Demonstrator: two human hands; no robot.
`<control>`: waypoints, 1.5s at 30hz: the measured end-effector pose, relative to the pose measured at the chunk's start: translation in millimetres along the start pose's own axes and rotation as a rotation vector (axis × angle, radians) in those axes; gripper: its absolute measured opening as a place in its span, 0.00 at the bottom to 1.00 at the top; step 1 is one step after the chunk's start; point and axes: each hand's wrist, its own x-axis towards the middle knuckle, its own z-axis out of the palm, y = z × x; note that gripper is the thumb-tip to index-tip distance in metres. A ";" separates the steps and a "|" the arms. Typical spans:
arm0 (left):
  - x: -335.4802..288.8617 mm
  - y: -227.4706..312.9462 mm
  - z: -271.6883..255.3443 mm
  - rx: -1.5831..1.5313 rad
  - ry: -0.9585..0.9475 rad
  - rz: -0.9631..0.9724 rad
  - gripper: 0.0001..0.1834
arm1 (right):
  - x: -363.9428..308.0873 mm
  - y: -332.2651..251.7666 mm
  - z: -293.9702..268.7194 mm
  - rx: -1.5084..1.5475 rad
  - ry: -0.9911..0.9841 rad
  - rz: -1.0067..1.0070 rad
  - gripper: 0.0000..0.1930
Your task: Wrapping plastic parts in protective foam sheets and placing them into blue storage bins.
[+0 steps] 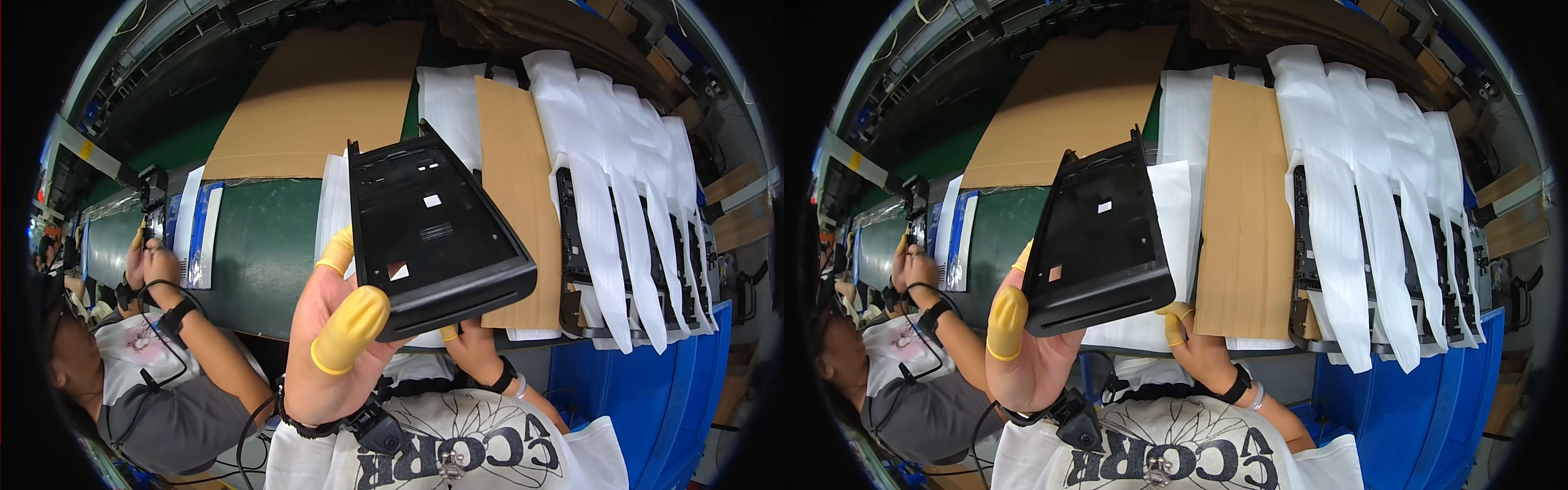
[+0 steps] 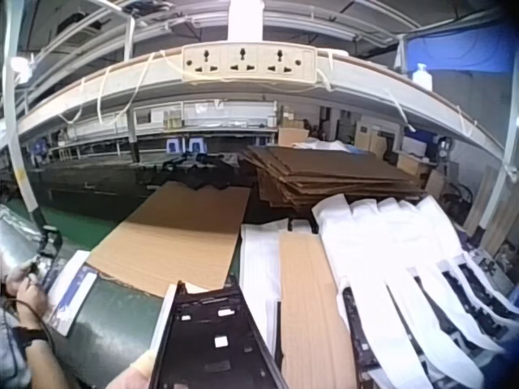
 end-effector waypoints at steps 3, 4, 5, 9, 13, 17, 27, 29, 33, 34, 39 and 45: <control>-2.7 -0.9 1.0 -0.022 -0.015 -0.005 0.40 | -10.8 17.8 9.6 -0.068 0.002 0.020 0.09; -4.2 -1.0 -0.1 -0.016 -0.034 0.012 0.39 | -11.5 19.0 10.0 -0.095 -0.034 0.004 0.09; -5.4 -1.0 -1.4 -0.010 -0.054 0.028 0.37 | -11.9 19.1 10.2 -0.122 -0.071 -0.011 0.10; -3.3 -1.8 -10.5 -0.122 -0.174 0.037 0.32 | -6.6 13.4 9.7 -0.196 -0.096 -0.116 0.09; -4.4 -3.3 -12.7 -0.258 -0.136 0.000 0.29 | -7.2 16.4 14.6 -0.268 -0.004 -0.048 0.13; -5.8 0.4 -15.6 -0.193 -0.196 0.016 0.30 | -6.7 15.4 14.6 -0.249 0.068 -0.051 0.17; -22.4 2.9 -17.8 -0.090 -0.138 0.019 0.36 | -13.4 6.7 8.9 -0.128 0.064 -0.104 0.15; -21.7 4.6 -19.5 -0.028 -0.119 0.024 0.36 | -13.6 -0.2 7.0 -0.119 0.031 -0.214 0.13; -18.5 11.7 -28.5 -0.033 -0.177 0.029 0.36 | -3.9 -16.2 0.8 -0.072 -0.095 -0.304 0.12; -16.0 11.5 -28.0 -0.022 -0.164 0.034 0.36 | -3.0 -15.7 -2.7 -0.055 -0.148 -0.327 0.12; -3.2 10.0 -26.1 -0.100 -0.151 -0.015 0.35 | -14.0 -16.7 -42.9 0.102 -0.486 0.021 0.10; -3.2 -6.1 -70.9 0.206 0.053 -0.121 0.34 | -34.4 -57.6 -143.9 0.304 -0.629 0.338 0.11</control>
